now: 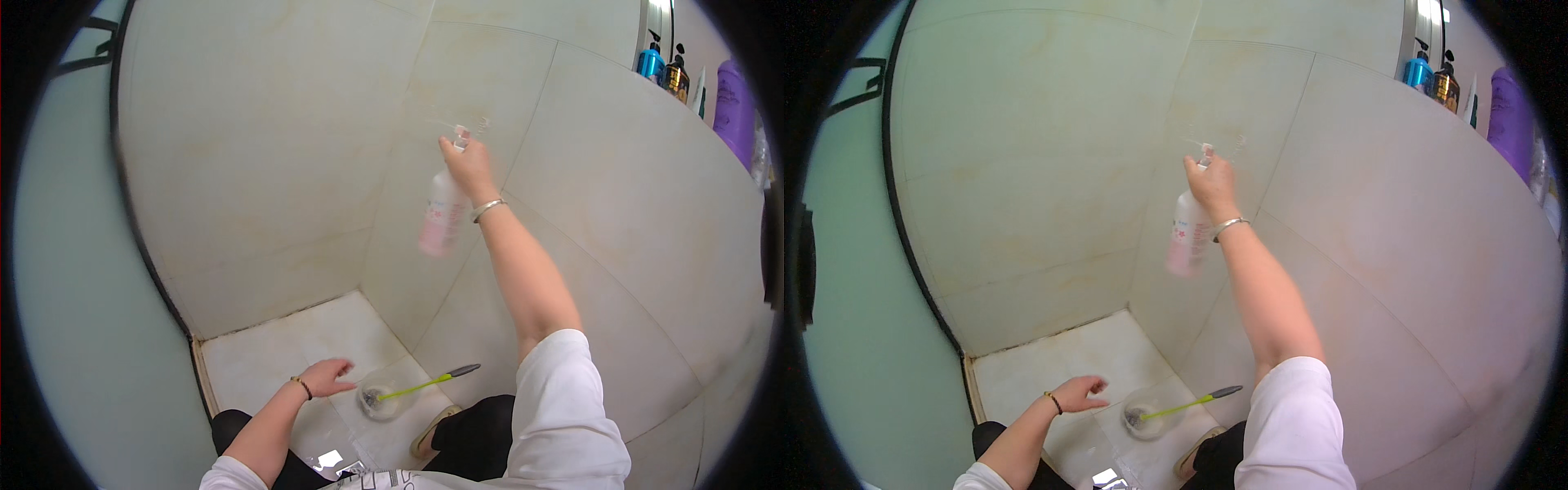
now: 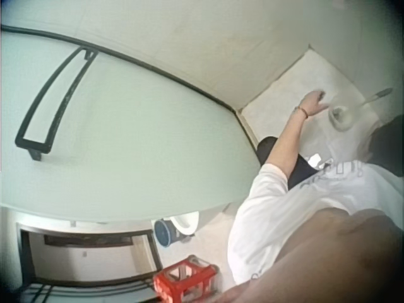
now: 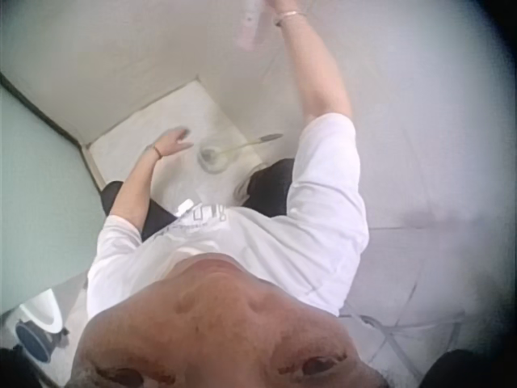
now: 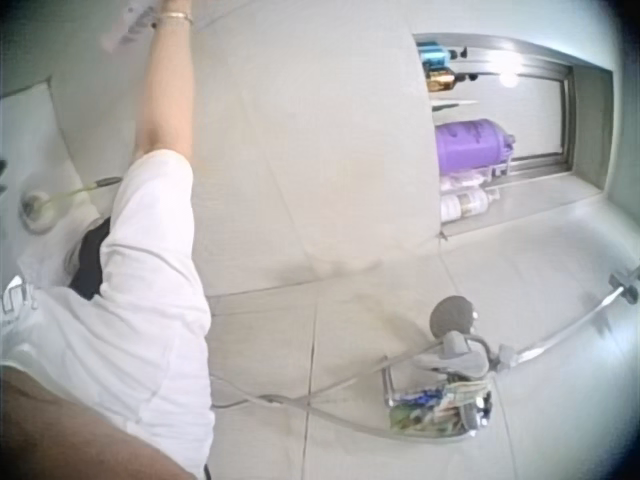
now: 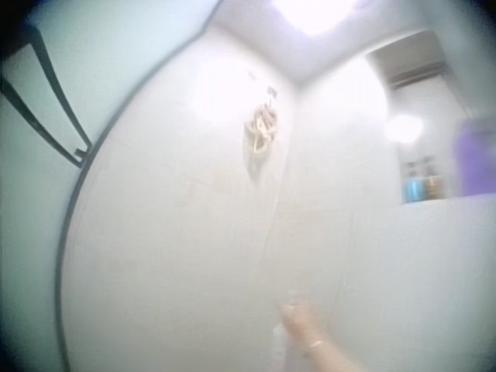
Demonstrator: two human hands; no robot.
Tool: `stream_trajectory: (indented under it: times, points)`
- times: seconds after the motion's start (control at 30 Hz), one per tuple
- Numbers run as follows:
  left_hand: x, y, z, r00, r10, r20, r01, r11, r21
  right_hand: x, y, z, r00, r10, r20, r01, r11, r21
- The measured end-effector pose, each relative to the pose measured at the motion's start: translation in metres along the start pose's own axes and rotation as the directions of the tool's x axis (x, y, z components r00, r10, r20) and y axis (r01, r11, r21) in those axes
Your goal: The person sprays liquid from a bottle onto the tiled walls of a shower and scrubs the wall tiles and corners with a long-handled brush.
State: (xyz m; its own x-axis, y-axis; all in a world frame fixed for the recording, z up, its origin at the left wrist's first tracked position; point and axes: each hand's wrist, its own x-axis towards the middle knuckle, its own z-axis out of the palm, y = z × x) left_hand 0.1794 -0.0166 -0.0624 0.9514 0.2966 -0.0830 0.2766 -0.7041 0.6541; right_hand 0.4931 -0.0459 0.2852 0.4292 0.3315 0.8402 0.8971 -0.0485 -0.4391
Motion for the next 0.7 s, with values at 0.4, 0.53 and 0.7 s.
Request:
stream_trajectory:
  times: [0.4, 0.53, 0.7]
  points:
    - [0.07, 0.166, -0.137, 0.757, 0.102, -0.645, -0.451, 0.797, -0.403, -0.074, -0.08, -0.008, 0.977, 0.069, 0.201, -0.154, 0.881, 0.447]
    - [0.063, 0.171, -0.143, 0.819, 0.079, -0.569, -0.425, 0.75, -0.507, -0.083, -0.073, -0.007, 0.975, -0.093, 0.204, -0.046, 0.807, 0.588]
    - [0.066, 0.176, -0.173, 0.88, 0.125, -0.459, -0.394, 0.732, -0.555, -0.074, -0.071, -0.004, 0.966, -0.009, 0.257, -0.171, 0.721, 0.672]
